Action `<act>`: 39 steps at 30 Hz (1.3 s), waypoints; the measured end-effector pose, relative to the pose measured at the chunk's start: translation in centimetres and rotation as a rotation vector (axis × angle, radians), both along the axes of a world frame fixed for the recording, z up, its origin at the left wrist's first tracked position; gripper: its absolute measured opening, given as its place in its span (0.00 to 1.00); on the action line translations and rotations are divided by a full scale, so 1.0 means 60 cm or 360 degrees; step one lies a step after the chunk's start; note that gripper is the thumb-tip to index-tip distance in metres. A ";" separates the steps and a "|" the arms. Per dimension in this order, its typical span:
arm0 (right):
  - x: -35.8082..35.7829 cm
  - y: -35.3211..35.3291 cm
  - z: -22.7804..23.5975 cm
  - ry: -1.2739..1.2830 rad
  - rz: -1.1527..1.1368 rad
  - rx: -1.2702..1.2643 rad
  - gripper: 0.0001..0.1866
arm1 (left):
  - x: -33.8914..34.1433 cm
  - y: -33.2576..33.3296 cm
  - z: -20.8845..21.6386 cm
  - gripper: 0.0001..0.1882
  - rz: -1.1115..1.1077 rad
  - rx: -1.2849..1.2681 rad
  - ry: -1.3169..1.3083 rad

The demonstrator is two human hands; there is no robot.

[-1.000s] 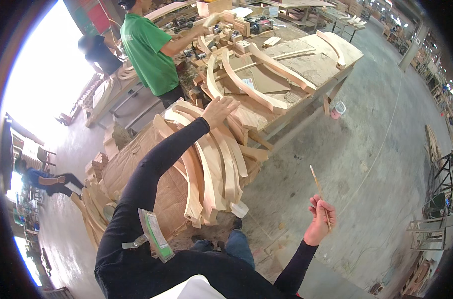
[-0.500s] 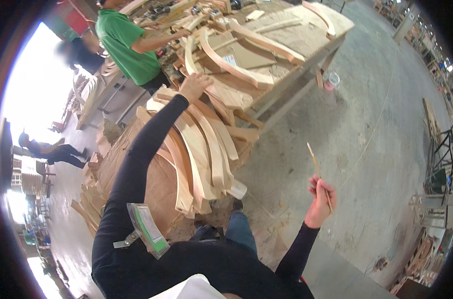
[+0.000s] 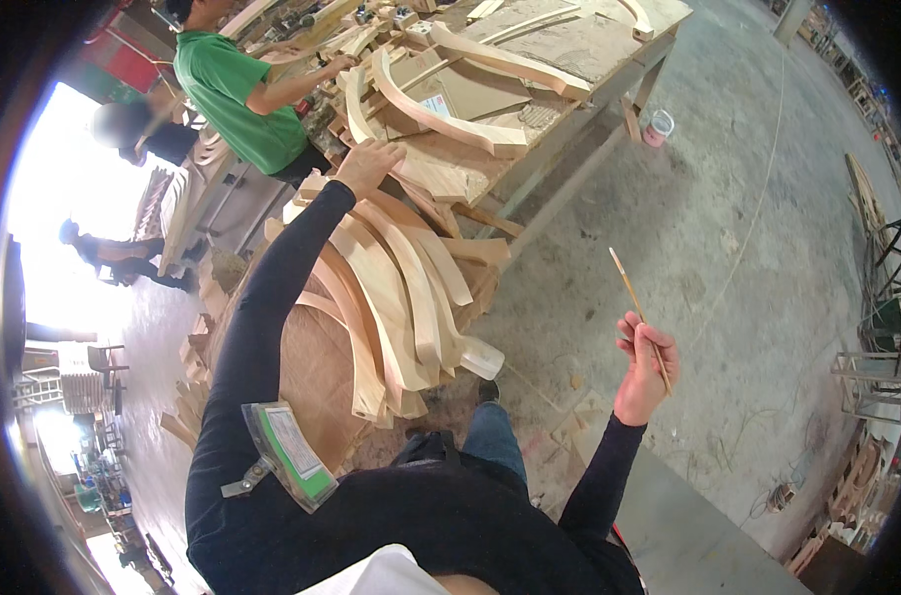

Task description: The person repeatedly picks up curved wooden chair parts, applies glue to the ends using a small brush, and places them on a workbench. The person works in a factory setting with other workers visible in the background.

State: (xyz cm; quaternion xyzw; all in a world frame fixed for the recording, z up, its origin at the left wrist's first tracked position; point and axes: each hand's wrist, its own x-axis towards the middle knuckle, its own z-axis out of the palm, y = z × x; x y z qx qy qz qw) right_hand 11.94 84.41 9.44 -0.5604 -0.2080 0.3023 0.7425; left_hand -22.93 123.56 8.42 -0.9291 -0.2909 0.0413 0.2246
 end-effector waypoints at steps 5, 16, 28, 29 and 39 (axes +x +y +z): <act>0.003 0.001 -0.001 0.0028 -0.0024 0.0020 0.02 | 0.015 0.008 0.018 0.13 -0.0001 -0.0094 0.0093; 0.014 -0.018 -0.019 0.0029 -0.0017 -0.0020 0.04 | 0.023 0.020 0.005 0.06 -0.0152 0.0012 -0.0100; 0.017 -0.019 -0.020 0.0010 -0.0005 0.0014 0.05 | 0.042 0.013 0.022 0.10 -0.0147 0.0287 -0.0040; 0.018 -0.020 -0.022 0.0012 -0.0008 0.0012 0.05 | 0.042 0.014 0.026 0.11 -0.0163 0.0323 -0.0047; 0.017 -0.022 -0.015 0.0056 -0.0113 -0.0008 0.02 | 0.065 0.024 0.107 0.16 -0.0104 0.0217 0.0052</act>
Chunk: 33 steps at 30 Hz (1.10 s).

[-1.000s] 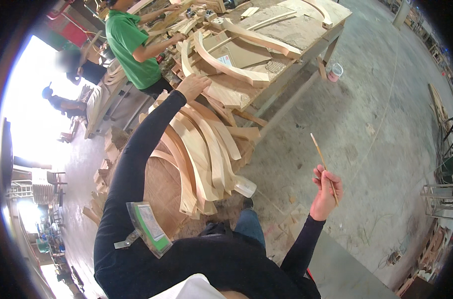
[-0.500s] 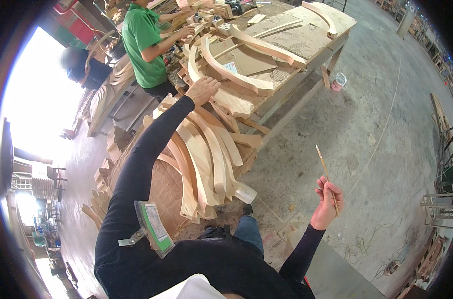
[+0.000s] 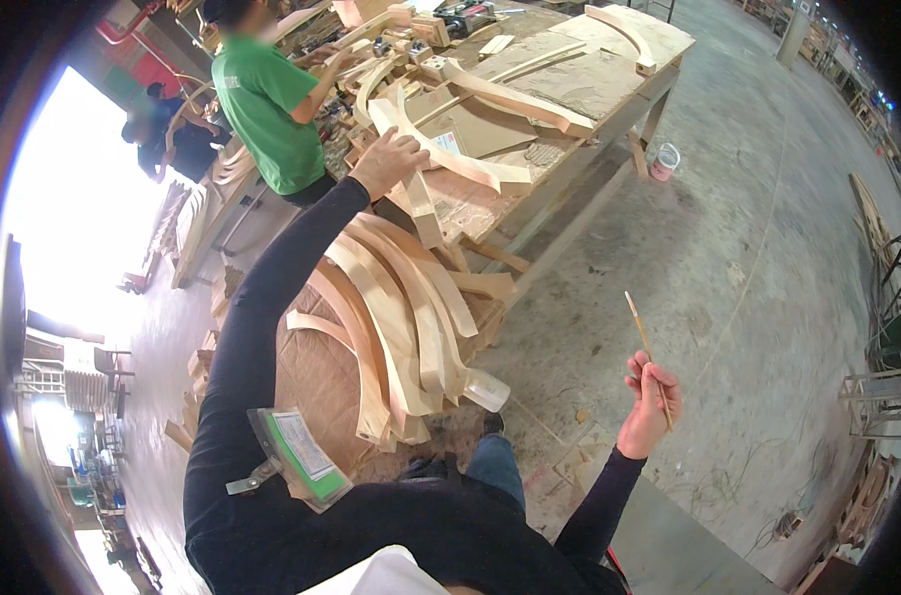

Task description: The person repeatedly picks up curved wooden chair parts, applies glue to the ends using a small brush, and places them on a workbench. The person works in a factory setting with other workers visible in the background.

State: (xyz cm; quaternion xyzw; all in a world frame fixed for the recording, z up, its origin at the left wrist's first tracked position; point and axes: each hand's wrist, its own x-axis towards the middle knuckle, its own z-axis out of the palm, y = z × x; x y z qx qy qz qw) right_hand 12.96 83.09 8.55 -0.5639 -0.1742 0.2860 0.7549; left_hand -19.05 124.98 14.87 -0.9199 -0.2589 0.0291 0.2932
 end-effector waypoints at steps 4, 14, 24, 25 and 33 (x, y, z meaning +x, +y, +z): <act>0.008 -0.009 -0.009 0.0023 -0.0050 -0.0006 0.02 | 0.039 -0.006 0.044 0.19 -0.0009 0.0120 -0.0071; 0.014 -0.027 -0.014 0.0061 -0.0186 -0.0080 0.02 | 0.173 0.083 0.003 0.14 -0.0065 0.0392 -0.0402; 0.032 -0.065 -0.032 0.0092 -0.0319 -0.0178 0.03 | 0.238 0.150 -0.150 0.10 0.0121 0.0002 -0.0340; 0.033 -0.066 -0.034 0.0105 -0.0332 -0.0168 0.03 | 0.239 0.157 -0.148 0.10 0.0091 0.0001 -0.0309; 0.033 -0.053 -0.036 0.0097 -0.0311 -0.0238 0.04 | 0.277 0.190 -0.146 0.09 0.0126 0.0142 -0.0466</act>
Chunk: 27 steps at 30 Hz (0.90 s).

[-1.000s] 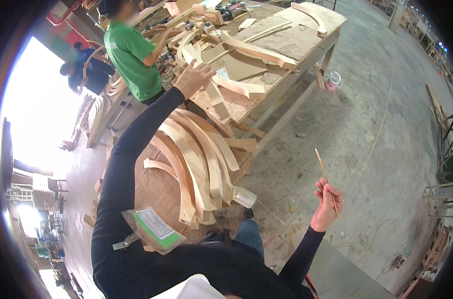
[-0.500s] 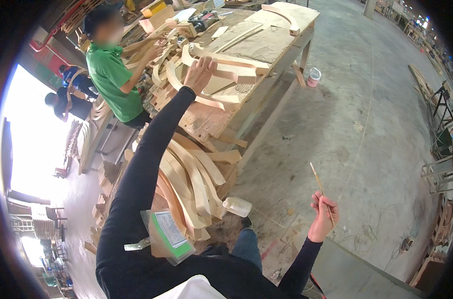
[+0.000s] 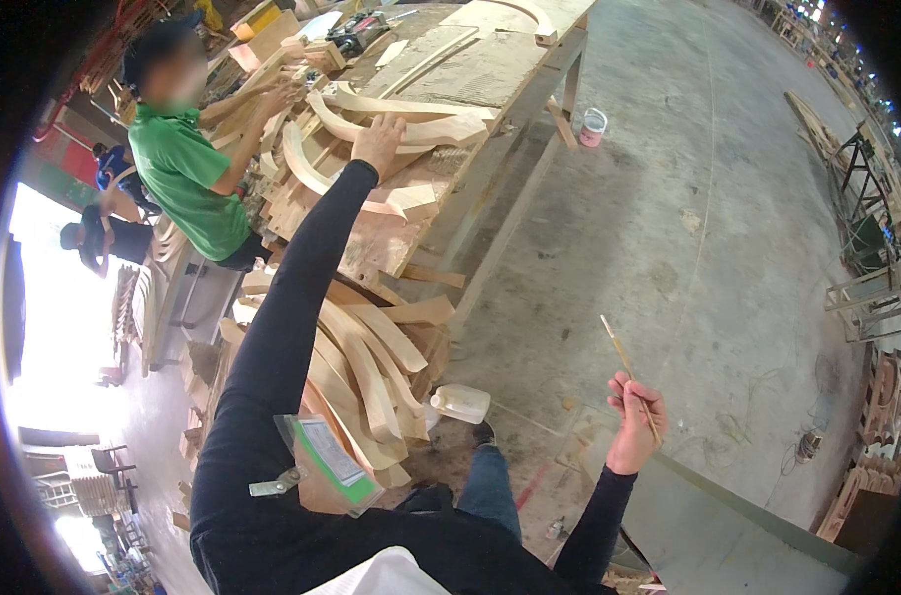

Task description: The person repeatedly picks up curved wooden chair parts, applies glue to the ends using a small brush, and places them on a workbench. The person works in a factory setting with other workers visible in the background.

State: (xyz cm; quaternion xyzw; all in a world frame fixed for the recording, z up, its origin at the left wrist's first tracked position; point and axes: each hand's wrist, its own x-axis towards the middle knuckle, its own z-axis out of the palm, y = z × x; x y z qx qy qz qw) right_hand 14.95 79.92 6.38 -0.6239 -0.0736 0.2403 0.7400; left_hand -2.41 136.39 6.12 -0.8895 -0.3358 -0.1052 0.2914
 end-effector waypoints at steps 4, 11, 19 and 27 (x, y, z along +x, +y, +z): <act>-0.010 0.007 -0.001 -0.0021 0.0028 -0.0011 0.04 | 0.005 0.029 0.005 0.09 0.0010 -0.0057 0.0086; -0.026 0.028 0.009 -0.0007 0.0091 0.0033 0.03 | -0.050 -0.009 0.021 0.32 0.0062 -0.0388 -0.0141; -0.055 0.053 0.026 -0.0059 0.0308 0.0071 0.05 | -0.253 -0.094 0.124 0.23 -0.0229 -0.0457 -0.0861; -0.133 0.120 0.058 -0.0084 0.0574 0.0252 0.07 | -0.679 -0.403 0.243 0.19 0.0616 -0.0761 -0.1195</act>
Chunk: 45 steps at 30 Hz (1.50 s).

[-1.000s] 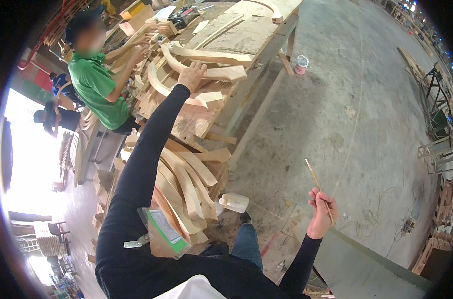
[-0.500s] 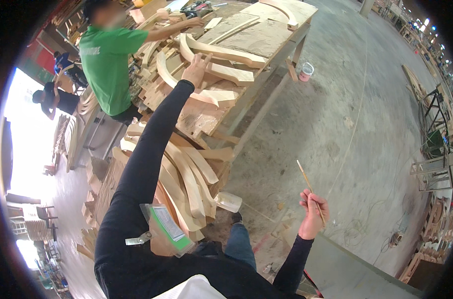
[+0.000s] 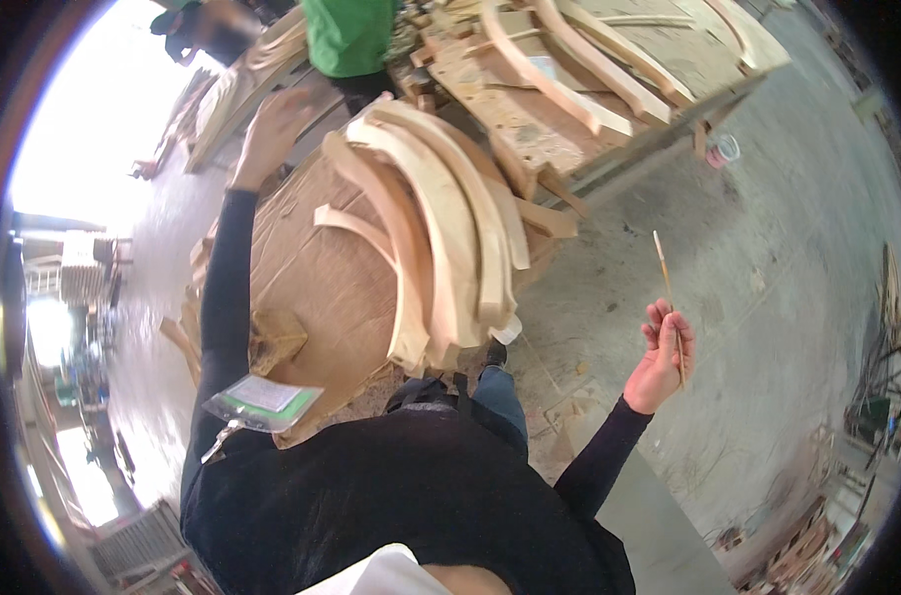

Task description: The person repeatedly picks up curved wooden chair parts, applies glue to the ends using a small brush, and places them on a workbench. The person works in a factory setting with other workers visible in the background.

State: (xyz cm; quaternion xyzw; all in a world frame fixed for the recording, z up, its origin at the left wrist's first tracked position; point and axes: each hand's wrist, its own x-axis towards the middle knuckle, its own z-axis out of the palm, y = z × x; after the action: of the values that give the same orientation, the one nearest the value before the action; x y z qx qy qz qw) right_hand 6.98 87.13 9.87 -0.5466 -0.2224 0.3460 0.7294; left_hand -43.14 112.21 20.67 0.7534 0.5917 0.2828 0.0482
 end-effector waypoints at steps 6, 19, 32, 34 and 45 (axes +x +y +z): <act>-0.103 0.072 0.046 -0.0074 0.0354 0.0137 0.13 | -0.293 -0.337 -0.131 0.18 0.0379 -0.0548 -0.2111; -0.412 0.025 0.057 -0.0089 0.1097 0.0199 0.17 | -0.371 -0.758 -0.123 0.16 0.1243 -0.0182 -0.0957; -0.675 -0.125 0.060 -0.0178 0.1376 0.0094 0.14 | -0.582 -0.984 -0.463 0.34 0.1872 -0.0339 0.0648; -0.705 -0.145 0.061 -0.0191 0.1353 0.0078 0.13 | -0.524 -0.915 -0.388 0.41 0.2146 -0.0819 0.0356; -0.827 -0.197 0.079 -0.0241 0.1766 0.0045 0.10 | -0.544 -0.827 -0.381 0.43 0.1861 -0.0052 -0.0441</act>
State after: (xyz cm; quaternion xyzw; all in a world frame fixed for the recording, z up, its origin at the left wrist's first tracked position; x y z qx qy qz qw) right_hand -42.66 75.29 14.61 -0.3611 -0.5330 0.6348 0.4273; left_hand -75.77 62.58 -2.18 0.2583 0.9005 0.3489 -0.0270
